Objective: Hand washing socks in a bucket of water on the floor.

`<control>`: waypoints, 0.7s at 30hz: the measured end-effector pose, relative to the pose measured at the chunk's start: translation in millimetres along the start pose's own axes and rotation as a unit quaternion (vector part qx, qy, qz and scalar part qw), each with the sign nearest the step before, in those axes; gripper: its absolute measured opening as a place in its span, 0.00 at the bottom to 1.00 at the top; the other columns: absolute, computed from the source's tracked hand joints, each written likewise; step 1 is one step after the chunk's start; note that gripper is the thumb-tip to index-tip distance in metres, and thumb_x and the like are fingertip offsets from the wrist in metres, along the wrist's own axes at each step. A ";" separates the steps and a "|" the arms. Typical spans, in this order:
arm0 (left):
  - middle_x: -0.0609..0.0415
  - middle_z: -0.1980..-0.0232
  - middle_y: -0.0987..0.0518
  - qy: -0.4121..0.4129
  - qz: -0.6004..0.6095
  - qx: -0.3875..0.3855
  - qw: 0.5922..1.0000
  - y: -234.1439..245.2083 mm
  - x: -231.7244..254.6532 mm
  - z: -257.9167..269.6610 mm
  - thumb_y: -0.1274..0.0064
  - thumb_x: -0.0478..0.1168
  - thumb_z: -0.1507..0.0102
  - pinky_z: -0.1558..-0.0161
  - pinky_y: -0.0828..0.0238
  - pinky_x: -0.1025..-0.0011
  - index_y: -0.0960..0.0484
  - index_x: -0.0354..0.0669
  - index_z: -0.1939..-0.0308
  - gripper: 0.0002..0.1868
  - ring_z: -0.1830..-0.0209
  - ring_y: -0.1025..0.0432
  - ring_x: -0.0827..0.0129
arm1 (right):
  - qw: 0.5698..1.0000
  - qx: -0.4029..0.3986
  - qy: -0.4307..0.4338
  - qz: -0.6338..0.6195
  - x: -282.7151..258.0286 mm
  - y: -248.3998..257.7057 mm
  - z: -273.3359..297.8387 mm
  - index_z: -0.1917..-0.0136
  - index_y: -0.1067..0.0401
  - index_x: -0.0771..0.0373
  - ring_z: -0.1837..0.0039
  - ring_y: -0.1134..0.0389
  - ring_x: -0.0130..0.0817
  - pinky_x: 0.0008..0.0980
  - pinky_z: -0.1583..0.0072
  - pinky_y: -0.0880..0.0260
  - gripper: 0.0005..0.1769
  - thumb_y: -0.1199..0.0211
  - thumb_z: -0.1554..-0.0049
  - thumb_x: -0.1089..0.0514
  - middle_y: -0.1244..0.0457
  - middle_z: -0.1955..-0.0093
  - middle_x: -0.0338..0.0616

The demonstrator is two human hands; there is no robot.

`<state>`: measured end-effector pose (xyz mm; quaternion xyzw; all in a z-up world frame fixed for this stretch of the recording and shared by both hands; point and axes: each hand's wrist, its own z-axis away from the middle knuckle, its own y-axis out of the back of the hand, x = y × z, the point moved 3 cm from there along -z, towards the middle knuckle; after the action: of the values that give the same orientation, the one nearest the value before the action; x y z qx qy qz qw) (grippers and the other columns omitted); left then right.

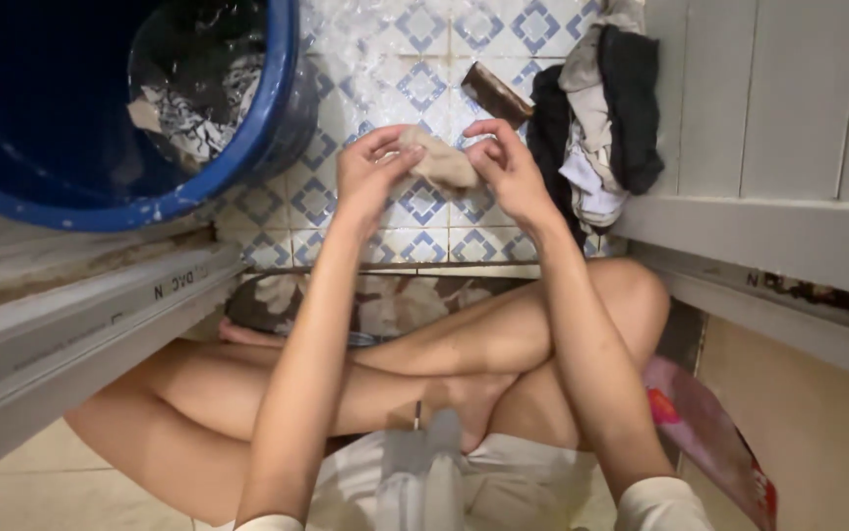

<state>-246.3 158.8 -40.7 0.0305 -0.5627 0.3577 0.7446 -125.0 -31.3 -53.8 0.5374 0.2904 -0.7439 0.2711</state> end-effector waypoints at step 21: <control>0.63 0.51 0.18 -0.026 0.012 0.110 0.994 5.7 26.2 -15.9 0.43 0.45 0.32 0.62 0.31 0.74 0.26 0.51 0.46 0.13 0.54 0.27 0.78 | 1.000 -0.013 -0.018 0.015 -17.4 -17.2 8.7 0.39 0.32 0.65 0.53 0.30 0.28 0.28 0.50 0.28 0.25 0.25 0.47 0.65 0.32 0.53 0.41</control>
<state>-233.6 183.3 -26.0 0.1150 -0.5393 0.4254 0.7176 -138.1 -24.2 -32.6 0.5247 0.2867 -0.7456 0.2941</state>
